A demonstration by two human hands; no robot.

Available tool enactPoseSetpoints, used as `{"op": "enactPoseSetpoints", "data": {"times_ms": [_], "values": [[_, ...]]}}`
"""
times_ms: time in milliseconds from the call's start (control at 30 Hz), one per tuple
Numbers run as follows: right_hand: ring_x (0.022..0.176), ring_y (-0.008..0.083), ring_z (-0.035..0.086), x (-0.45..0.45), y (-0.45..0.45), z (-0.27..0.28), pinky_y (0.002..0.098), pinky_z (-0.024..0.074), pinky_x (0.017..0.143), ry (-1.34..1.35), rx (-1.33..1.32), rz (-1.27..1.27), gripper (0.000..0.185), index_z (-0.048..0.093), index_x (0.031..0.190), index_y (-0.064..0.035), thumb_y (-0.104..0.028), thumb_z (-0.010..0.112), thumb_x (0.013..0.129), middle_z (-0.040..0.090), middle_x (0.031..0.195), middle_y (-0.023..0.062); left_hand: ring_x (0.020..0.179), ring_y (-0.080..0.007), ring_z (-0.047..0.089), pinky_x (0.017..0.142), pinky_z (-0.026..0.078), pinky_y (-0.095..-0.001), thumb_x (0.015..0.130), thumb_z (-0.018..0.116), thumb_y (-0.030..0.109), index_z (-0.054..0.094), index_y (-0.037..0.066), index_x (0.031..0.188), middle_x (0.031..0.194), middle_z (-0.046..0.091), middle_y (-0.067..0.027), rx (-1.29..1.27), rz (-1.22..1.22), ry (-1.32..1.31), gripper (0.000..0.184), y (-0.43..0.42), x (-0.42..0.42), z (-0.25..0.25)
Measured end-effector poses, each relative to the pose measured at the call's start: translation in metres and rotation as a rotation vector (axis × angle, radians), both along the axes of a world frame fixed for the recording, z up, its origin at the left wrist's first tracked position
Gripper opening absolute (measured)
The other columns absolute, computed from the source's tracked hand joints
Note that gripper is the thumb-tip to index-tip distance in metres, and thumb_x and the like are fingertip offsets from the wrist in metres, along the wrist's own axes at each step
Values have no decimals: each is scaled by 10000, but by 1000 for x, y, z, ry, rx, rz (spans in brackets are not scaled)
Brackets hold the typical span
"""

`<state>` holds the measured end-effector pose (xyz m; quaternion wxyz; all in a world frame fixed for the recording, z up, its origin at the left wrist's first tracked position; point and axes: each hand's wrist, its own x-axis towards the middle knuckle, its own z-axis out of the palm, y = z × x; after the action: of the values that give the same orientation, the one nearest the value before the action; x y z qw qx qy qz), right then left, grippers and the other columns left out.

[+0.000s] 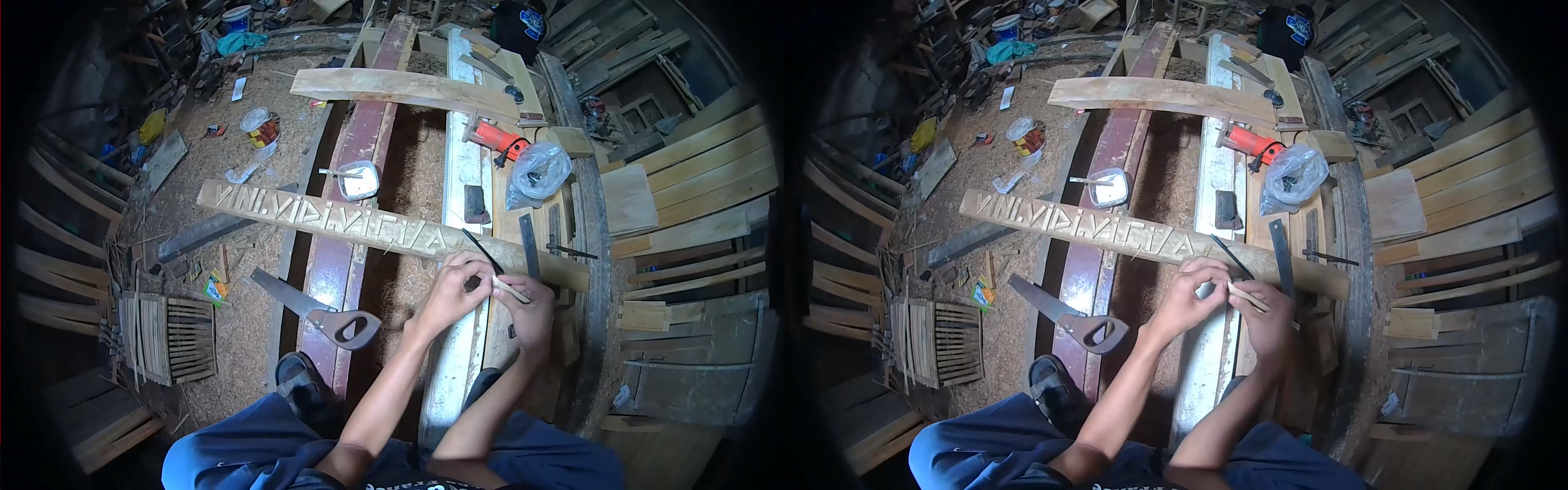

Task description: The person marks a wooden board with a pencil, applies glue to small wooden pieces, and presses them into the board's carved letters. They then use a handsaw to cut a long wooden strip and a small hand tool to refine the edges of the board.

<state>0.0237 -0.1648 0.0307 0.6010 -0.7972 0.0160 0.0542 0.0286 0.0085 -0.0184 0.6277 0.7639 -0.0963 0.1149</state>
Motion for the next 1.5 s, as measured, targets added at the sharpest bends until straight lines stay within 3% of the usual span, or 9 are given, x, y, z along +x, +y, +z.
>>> {"op": "enactPoseSetpoints", "data": {"times_ms": [267,433,467,567,633,733,967,1300,1500], "values": [[925,115,705,-4,52,2,257,537,848,-57,-25,14,254,738,1174,35,18,756,921,775,1028,91,1013,-173,699,925,534,-322,921,706,33,758,-25,1048,1039,753,-117,-262,67,162,148,23,-3,-8],[1043,184,720,-2,51,-45,340,522,977,-50,-9,-61,257,741,1181,11,-14,722,926,783,1096,134,857,-119,710,810,556,-264,940,744,27,765,-42,1066,952,773,-93,-268,211,189,145,24,1,-50],[1048,194,722,2,45,-56,347,522,981,-89,-29,-72,266,742,1186,6,-6,713,922,782,1104,137,862,-171,721,820,553,-302,872,773,30,784,-16,1046,950,766,-130,-326,285,240,181,21,0,-60],[1073,229,729,23,29,-88,354,531,979,-61,-92,-71,295,744,1197,0,17,688,907,777,1132,156,912,-205,713,884,526,-344,859,800,95,793,11,994,950,765,-128,-209,323,284,158,19,3,-68],[1064,242,738,36,23,-100,349,547,946,-26,-193,-108,311,745,1199,5,26,675,897,773,1132,175,1020,-261,670,965,459,-393,869,781,164,788,62,1003,1003,761,-114,169,349,124,169,14,10,-79],[1012,239,747,57,23,-146,347,562,891,15,-49,-179,313,747,1197,5,30,679,892,774,1105,181,1110,-295,610,1006,400,-422,890,739,195,768,96,1055,1069,751,-87,284,426,231,194,-6,22,-86],[863,307,760,79,32,-178,398,588,798,-38,-190,-315,279,752,1178,3,-1,687,907,769,1001,218,1085,-307,568,935,379,-459,921,692,239,753,103,1082,1072,717,-93,742,419,237,220,-39,64,-108],[920,381,744,85,48,-169,435,587,834,-24,-269,-344,234,764,1113,16,-45,740,888,752,1036,241,1063,-285,590,920,370,-459,916,694,225,773,84,1085,1060,744,-103,775,426,327,234,-42,65,-110],[889,342,752,87,48,-171,414,581,838,-24,-314,-302,230,781,1109,8,-36,743,886,766,1024,235,1085,-285,591,917,372,-452,895,707,173,785,85,1112,1065,753,-112,740,392,323,247,-36,65,-110]]}}
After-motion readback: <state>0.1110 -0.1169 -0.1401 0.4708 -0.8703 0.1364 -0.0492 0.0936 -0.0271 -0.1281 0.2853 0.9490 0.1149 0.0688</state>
